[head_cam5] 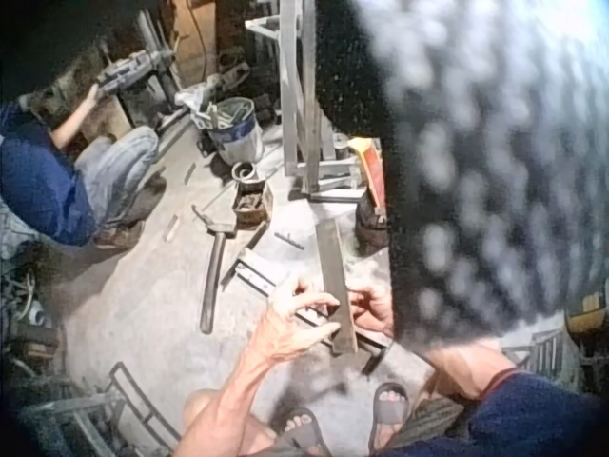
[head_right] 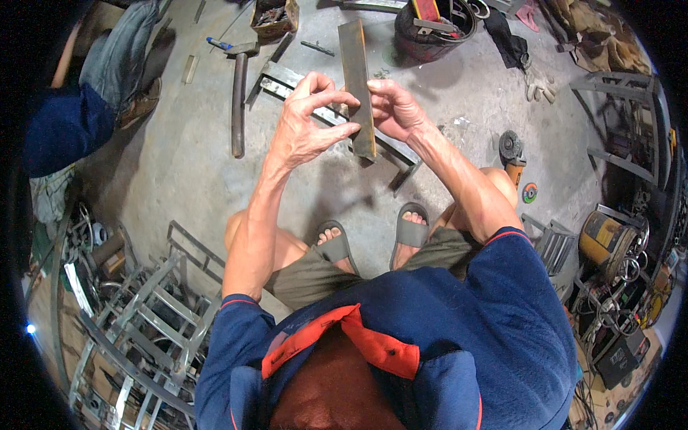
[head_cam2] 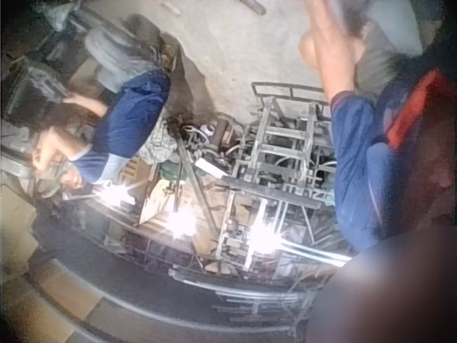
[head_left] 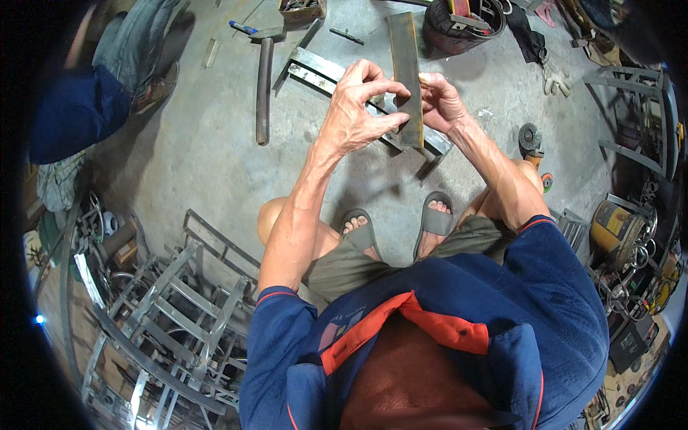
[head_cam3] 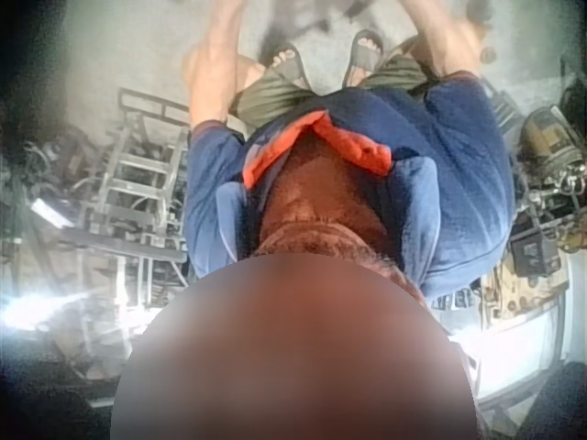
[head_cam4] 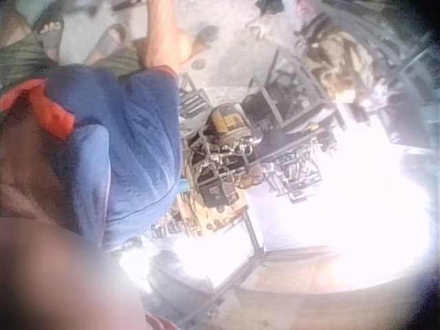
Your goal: The person walks through a cluttered workshop, picks up a small metal bar, and kneels on the floor. They then use a tape measure to measure the metal bar multiple times while another person works nearby.
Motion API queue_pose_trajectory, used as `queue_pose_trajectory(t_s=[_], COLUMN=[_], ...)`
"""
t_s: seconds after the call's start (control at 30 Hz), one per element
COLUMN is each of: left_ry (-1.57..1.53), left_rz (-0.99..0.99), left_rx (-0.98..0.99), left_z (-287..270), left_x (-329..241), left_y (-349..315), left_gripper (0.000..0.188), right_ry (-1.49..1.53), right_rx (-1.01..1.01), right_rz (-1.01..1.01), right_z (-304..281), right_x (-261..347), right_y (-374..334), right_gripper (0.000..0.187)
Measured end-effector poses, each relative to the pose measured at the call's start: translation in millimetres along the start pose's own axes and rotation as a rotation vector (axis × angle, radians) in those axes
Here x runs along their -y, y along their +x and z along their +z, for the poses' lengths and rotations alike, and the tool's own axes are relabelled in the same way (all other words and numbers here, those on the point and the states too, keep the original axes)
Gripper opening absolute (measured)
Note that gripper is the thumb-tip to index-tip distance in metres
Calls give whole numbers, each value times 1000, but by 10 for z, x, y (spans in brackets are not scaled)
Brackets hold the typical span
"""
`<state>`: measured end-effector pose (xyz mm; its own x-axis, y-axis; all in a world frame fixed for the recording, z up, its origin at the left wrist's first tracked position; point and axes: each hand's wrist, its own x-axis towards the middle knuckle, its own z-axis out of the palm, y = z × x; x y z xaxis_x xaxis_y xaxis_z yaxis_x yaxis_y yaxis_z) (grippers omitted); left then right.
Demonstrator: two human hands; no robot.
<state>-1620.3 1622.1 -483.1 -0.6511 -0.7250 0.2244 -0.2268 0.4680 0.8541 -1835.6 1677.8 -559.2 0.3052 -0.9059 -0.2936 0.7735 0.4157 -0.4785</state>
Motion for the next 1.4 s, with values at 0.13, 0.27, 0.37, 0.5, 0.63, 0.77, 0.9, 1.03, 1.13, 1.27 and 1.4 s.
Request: queue_pose_trajectory(t_s=[0.13,0.27,0.37,0.5,0.63,0.77,0.9,1.03,1.13,1.27,1.4], left_ry=[-9,-195,-531,-605,-663,-800,-938,-997,-1014,-986,-968], left_rz=[8,-373,-780,-923,-861,-844,-753,-872,-905,-871,-786], left_rx=[-7,48,105,100,38,17,169,181,153,145,199], left_z=[-18,-36,-44,-15,-31,-78,-82,80,87,-246,-593], left_x=[19,46,81,153,205,123,230,432,309,-342,-984], left_y=[9,29,-14,-128,-174,-135,-204,-305,-194,206,642], left_gripper=[39,32,39,42,33,32,40,32,33,37,38], right_ry=[-23,-133,-266,-326,-438,-467,-939,-933,-1281,-1915,-1998], right_rx=[-36,-56,-69,-210,-371,-533,-363,-668,-785,-661,-786], right_rz=[3,15,-3,8,-43,-106,-160,-149,-300,-309,-27], right_z=[31,132,244,314,451,930,958,363,363,851,1004], right_x=[-1,12,-65,-253,-343,-134,471,1055,928,508,432], right_y=[11,-3,-16,35,72,12,-601,-1544,-1852,-2293,-2748], right_gripper=[30,26,27,26,23,26,47,42,49,48,44])
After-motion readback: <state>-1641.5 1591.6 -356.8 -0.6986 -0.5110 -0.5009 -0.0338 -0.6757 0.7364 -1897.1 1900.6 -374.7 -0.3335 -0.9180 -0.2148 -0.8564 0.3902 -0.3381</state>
